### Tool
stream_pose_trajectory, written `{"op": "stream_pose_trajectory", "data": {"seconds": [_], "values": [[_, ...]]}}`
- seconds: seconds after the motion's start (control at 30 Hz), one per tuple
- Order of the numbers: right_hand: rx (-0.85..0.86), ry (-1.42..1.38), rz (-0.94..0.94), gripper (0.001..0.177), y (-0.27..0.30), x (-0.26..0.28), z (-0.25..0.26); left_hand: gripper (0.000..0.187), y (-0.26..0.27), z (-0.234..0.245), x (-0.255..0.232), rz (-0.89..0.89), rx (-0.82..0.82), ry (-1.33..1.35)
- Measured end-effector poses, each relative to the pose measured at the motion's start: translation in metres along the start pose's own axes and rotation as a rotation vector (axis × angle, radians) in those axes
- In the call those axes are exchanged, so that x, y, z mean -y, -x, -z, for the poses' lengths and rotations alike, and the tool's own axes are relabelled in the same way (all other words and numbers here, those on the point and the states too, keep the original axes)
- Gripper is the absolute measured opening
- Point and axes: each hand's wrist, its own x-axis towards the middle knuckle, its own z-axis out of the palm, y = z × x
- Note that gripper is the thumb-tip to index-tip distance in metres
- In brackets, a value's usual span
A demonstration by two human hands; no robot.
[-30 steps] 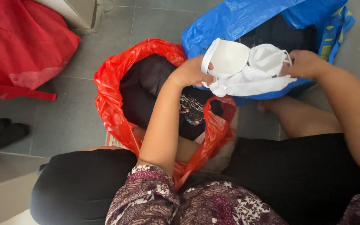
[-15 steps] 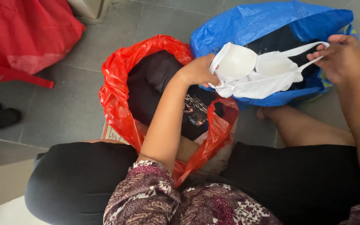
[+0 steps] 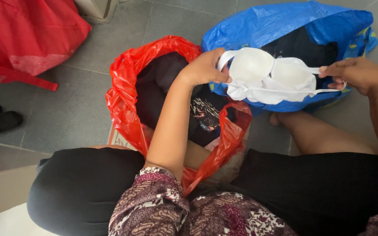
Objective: Sorting laundry by moving individual clothing items from a blue bag into a red bag and a separate pile.
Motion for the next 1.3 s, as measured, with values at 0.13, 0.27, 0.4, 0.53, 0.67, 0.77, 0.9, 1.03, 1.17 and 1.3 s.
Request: {"op": "stream_pose_trajectory", "data": {"seconds": [0.13,0.27,0.4,0.53,0.67,0.77,0.9,1.03,1.17,1.3], "values": [[-0.135,-0.131,0.060,0.020,0.009,0.015,-0.003,0.044,0.000,-0.001,-0.004,-0.116,-0.084,-0.052],[-0.100,-0.201,0.106,0.021,-0.012,-0.012,0.008,0.039,0.002,0.000,-0.008,-0.139,-0.058,0.018],[-0.121,-0.298,0.260,0.026,0.001,-0.006,0.017,0.038,-0.003,-0.003,-0.002,-0.285,-0.036,0.075],[-0.038,-0.457,0.527,0.028,-0.010,-0.016,0.034,0.036,-0.004,-0.009,-0.012,-0.308,-0.077,0.115],[0.008,-0.536,0.638,0.035,-0.017,-0.020,0.045,0.027,-0.008,-0.015,-0.016,-0.359,-0.082,0.194],[0.176,-0.533,0.789,0.041,-0.033,-0.022,0.064,0.019,-0.010,-0.015,-0.026,-0.518,-0.092,0.225],[0.189,-0.494,0.879,0.034,-0.067,-0.058,0.084,0.019,-0.011,-0.024,-0.039,-0.631,-0.149,0.294],[0.175,-0.298,1.007,0.018,-0.058,-0.059,0.091,0.026,-0.014,-0.026,-0.042,-0.611,-0.188,0.324],[0.271,-0.662,0.668,0.051,0.009,0.006,0.049,0.027,-0.023,-0.039,-0.038,-0.600,-0.297,0.210],[-0.111,-0.349,0.896,0.049,0.059,0.054,0.015,0.026,-0.031,-0.059,-0.037,-0.566,-0.427,0.187]]}}
